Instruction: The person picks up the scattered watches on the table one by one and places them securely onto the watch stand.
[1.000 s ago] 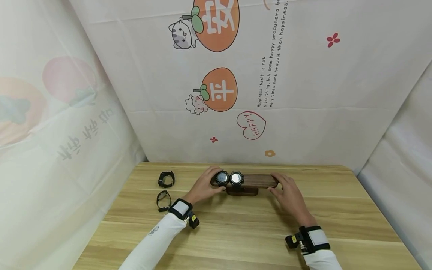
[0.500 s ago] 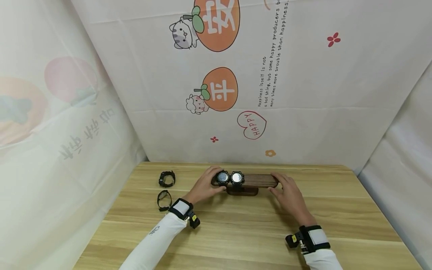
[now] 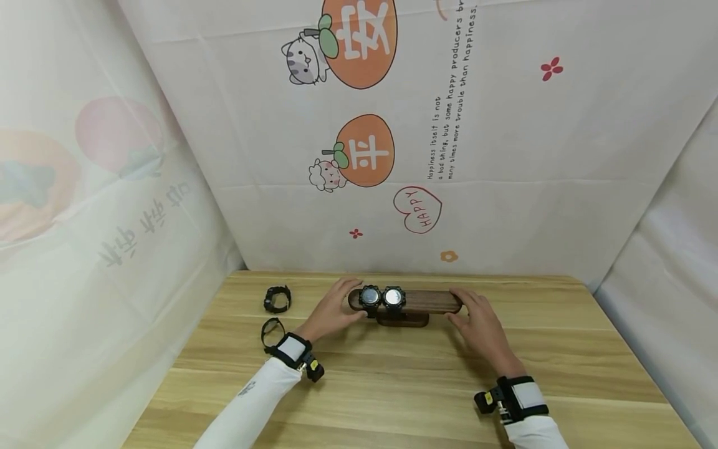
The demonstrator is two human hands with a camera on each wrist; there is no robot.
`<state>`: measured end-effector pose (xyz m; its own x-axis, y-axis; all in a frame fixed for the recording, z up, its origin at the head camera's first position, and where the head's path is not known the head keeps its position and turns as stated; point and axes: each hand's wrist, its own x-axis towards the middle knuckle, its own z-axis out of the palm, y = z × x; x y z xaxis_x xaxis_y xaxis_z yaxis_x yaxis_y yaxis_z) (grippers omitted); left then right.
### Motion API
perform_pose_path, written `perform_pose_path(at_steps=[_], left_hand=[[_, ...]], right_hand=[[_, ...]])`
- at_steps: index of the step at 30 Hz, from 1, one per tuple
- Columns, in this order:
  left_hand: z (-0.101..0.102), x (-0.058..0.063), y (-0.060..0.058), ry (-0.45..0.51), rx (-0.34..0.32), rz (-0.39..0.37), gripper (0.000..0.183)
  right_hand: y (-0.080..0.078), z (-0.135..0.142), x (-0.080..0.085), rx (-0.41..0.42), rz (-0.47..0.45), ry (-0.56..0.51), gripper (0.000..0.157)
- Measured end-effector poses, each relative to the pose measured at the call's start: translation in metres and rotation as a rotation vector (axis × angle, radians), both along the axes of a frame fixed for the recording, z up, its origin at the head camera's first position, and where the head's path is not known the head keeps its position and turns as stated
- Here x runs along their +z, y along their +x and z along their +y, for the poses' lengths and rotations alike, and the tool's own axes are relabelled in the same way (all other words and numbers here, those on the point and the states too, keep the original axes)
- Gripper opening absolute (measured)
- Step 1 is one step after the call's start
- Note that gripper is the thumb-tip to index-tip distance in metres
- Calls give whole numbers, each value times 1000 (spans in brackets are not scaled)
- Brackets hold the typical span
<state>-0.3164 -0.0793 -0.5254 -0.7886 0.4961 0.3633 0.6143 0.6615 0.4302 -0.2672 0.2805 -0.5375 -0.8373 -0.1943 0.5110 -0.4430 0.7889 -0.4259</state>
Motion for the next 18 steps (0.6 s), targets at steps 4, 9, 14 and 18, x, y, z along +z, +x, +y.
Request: perform_pose_path(at_steps=[4, 9, 14, 18], left_hand=[[-13, 3, 5, -7, 29, -3, 76], [-29, 8, 12, 9, 57, -14, 69], [-39, 11, 20, 70, 55, 34, 56], [-46, 13, 28, 91, 51, 123, 48]], right_hand=[[1, 0, 0, 4, -4, 10, 61], [3, 1, 0, 1, -40, 26, 65], [8, -1, 1, -4, -32, 29, 67], [13, -2, 4, -9, 2, 21, 66]])
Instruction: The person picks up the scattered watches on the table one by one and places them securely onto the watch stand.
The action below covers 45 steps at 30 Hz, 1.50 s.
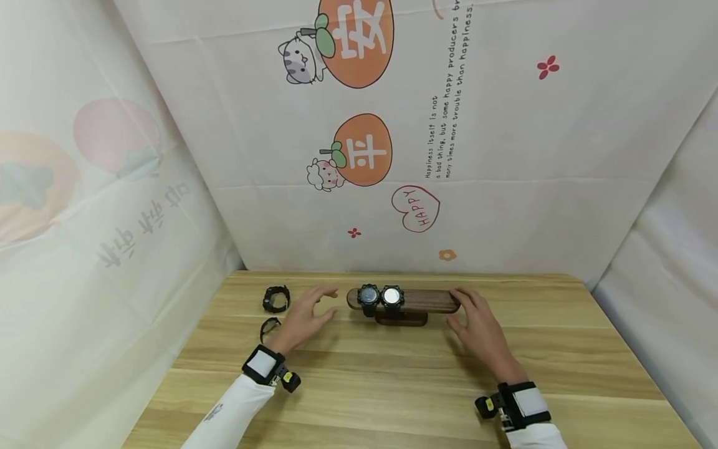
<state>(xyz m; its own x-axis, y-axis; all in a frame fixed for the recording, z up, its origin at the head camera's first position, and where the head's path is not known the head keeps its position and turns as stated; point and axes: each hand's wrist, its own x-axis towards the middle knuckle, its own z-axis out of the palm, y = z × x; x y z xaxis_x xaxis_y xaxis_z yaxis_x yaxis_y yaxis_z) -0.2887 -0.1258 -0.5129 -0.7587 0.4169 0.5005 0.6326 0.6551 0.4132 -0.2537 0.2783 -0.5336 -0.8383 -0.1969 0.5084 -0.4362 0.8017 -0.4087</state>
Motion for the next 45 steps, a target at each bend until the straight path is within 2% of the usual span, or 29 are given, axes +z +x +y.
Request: perform_pose_path(at_steps=[3, 8, 16, 23, 32, 36, 41, 45], left_hand=[[-6, 0, 5, 6, 8, 48, 42], [-16, -1, 15, 39, 29, 79, 34], [-38, -5, 27, 81, 90, 112, 27], [-60, -15, 37, 111, 150, 141, 25], [-85, -27, 44, 129, 254, 146, 28], [-93, -33, 44, 138, 319, 91, 30], [-101, -40, 44, 136, 431, -38, 36], [-105, -45, 45, 128, 495, -141, 44]], right_hand=[[4, 0, 1, -3, 29, -6, 63], [12, 1, 1, -7, 61, -8, 55], [25, -1, 3, -14, -2, -7, 39], [32, -7, 2, 5, 32, 13, 28], [41, -13, 3, -1, -35, 24, 28], [42, -14, 0, 0, -44, 29, 26], [42, -15, -3, 8, -50, 17, 24], [43, -16, -5, 25, -71, 9, 21]])
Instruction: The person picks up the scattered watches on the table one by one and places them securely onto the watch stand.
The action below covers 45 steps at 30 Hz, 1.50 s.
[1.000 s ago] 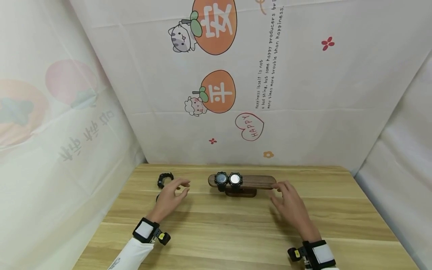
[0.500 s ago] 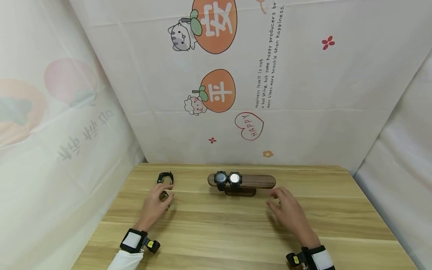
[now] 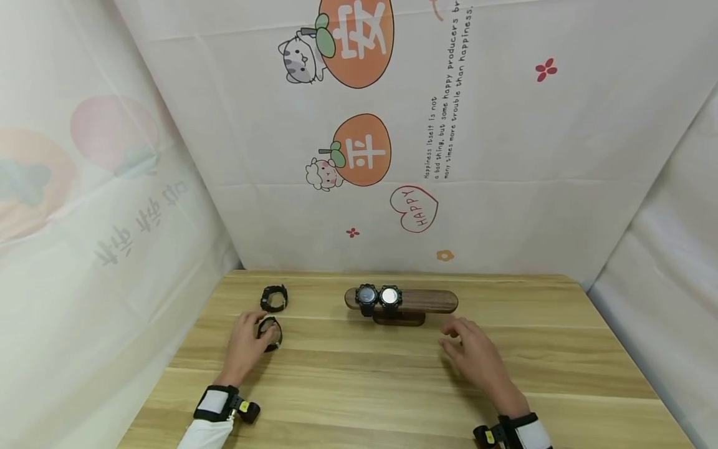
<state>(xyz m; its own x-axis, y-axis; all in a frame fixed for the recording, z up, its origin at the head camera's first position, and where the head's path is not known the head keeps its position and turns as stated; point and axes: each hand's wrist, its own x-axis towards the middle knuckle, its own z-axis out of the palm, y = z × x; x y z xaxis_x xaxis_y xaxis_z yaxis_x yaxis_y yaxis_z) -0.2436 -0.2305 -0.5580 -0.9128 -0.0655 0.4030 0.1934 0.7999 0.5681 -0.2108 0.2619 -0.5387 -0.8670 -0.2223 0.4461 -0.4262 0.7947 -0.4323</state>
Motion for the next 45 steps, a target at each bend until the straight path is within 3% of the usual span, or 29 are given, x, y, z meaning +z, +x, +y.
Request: perform_pose_path(at_steps=[8, 11, 22, 35, 45], left_hand=[[-3, 1, 2, 49, 74, -183, 54], [-5, 2, 3, 52, 92, -215, 51], [-3, -7, -1, 111, 72, -155, 21], [9, -7, 1, 247, 81, -173, 13], [25, -4, 4, 284, 63, -150, 12]], right_hand=[[-1, -3, -4, -5, -20, 5, 19], [-1, -4, -5, -8, -28, 0, 19], [-2, -9, -6, -27, -70, -17, 18], [-1, -12, -6, -23, -94, -20, 17], [-1, -14, -6, -18, -81, -19, 18]])
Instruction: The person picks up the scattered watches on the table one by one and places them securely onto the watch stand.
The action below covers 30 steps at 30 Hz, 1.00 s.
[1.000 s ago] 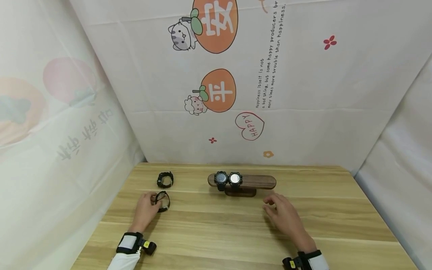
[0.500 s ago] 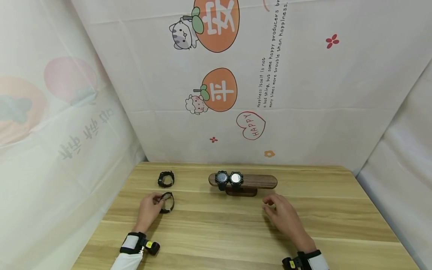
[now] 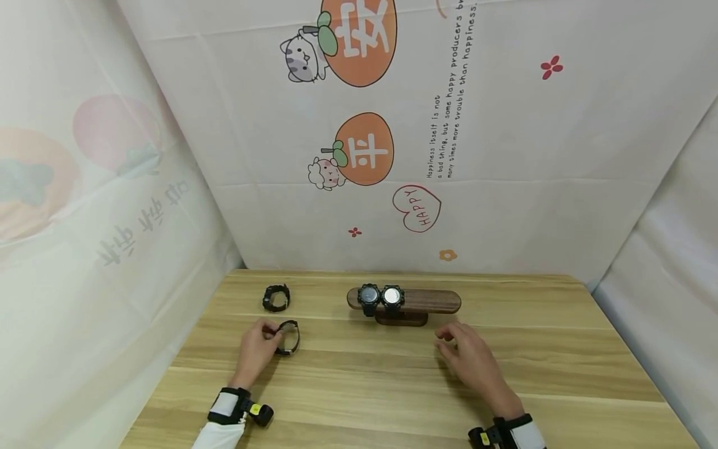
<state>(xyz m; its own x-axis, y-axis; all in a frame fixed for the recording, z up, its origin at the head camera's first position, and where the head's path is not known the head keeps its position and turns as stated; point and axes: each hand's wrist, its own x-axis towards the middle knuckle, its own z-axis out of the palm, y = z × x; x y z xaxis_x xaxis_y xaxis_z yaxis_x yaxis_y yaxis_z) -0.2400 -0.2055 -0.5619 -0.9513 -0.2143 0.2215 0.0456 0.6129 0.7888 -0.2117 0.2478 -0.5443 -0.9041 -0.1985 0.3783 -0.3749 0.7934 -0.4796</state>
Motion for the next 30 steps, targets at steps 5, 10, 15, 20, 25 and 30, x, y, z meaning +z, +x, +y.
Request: perform_pose_path(at_steps=[5, 10, 15, 20, 25, 30], left_hand=[[10, 3, 1, 19, -32, -11, 11], [22, 4, 1, 30, -59, 3, 11], [33, 5, 3, 37, -97, 26, 11], [43, 4, 4, 22, -135, 49, 12], [55, 3, 5, 34, -173, 54, 13], [66, 2, 5, 37, -217, 61, 12]], right_hand=[[0, -2, -1, 0, -22, 5, 18], [0, -3, -1, 4, -31, -2, 18], [0, -4, -1, 11, -38, -9, 18], [0, -6, -1, 15, -41, -10, 19], [-1, -9, -2, 19, -34, -7, 18], [-2, -11, -1, 27, -26, -10, 18]])
